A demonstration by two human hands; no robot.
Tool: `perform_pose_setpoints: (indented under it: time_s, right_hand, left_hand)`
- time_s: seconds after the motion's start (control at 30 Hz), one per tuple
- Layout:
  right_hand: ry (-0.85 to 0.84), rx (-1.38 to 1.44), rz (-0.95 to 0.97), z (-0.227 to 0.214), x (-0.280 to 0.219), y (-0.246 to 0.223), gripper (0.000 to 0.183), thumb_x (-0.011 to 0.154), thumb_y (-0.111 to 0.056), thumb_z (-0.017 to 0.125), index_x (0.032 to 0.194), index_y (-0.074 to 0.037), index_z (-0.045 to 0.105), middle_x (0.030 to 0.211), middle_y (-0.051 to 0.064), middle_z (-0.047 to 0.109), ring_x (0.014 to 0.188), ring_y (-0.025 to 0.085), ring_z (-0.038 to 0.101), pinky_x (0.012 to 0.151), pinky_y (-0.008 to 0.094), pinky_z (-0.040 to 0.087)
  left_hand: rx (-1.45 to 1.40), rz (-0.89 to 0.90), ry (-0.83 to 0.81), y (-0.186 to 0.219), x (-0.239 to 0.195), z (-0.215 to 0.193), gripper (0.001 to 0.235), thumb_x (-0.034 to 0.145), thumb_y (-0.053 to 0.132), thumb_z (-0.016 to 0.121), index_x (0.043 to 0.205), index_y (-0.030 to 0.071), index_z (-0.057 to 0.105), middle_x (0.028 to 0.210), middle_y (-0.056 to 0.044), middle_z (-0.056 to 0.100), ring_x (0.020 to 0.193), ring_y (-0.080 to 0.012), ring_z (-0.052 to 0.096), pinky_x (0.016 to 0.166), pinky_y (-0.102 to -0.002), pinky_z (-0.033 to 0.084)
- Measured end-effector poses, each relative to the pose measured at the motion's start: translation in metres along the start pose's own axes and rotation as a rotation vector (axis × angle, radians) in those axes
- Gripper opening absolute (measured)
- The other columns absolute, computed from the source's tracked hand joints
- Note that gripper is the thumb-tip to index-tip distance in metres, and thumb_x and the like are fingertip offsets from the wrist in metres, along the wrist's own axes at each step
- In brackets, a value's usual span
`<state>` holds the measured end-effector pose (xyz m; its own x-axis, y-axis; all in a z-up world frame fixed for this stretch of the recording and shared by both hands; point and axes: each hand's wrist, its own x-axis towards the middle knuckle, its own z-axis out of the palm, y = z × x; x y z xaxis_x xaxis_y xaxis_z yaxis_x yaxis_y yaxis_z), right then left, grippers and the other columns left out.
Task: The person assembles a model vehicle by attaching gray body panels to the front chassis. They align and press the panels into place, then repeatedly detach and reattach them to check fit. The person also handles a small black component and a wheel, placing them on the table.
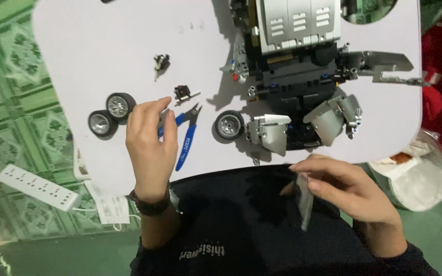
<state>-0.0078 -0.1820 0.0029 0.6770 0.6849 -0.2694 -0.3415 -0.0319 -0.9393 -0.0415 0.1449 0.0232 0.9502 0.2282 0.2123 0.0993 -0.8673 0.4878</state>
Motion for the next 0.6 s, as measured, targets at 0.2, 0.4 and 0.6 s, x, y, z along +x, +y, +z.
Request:
perform_pose_setpoints:
  time_s: [0.2, 0.4, 0.6]
  right_hand:
    - [-0.112, -0.137, 0.003, 0.005, 0.010, -0.021, 0.029, 0.095, -0.017, 0.050, 0.117, -0.005, 0.064, 0.093, 0.006, 0.064, 0.081, 0.016, 0.059, 0.073, 0.028, 0.046]
    - [0.036, -0.277, -0.009, 0.010, 0.006, -0.022, 0.022, 0.094, -0.012, 0.051, 0.113, -0.008, 0.062, 0.095, 0.004, 0.061, 0.074, 0.014, 0.053, 0.065, 0.026, 0.043]
    - [0.093, -0.160, -0.037, 0.009, 0.005, -0.021, 0.026, 0.083, 0.001, 0.055, 0.106, 0.007, 0.067, 0.080, 0.017, 0.068, 0.067, 0.020, 0.061, 0.056, 0.035, 0.051]
  left_hand:
    - [-0.294, 0.271, -0.264, 0.021, -0.017, 0.008, 0.012, 0.091, 0.002, 0.062, 0.102, -0.004, 0.063, 0.081, -0.011, 0.062, 0.075, -0.0258, 0.057, 0.079, -0.040, 0.046]
    - [-0.139, 0.564, -0.487, 0.040, -0.045, 0.042, 0.047, 0.078, 0.028, 0.083, 0.111, 0.001, 0.064, 0.092, -0.009, 0.072, 0.079, -0.0193, 0.067, 0.067, -0.030, 0.053]
    - [-0.041, 0.597, -0.330, 0.041, -0.049, 0.058, 0.015, 0.090, 0.020, 0.068, 0.100, 0.009, 0.065, 0.068, 0.000, 0.050, 0.060, -0.0158, 0.053, 0.054, -0.025, 0.044]
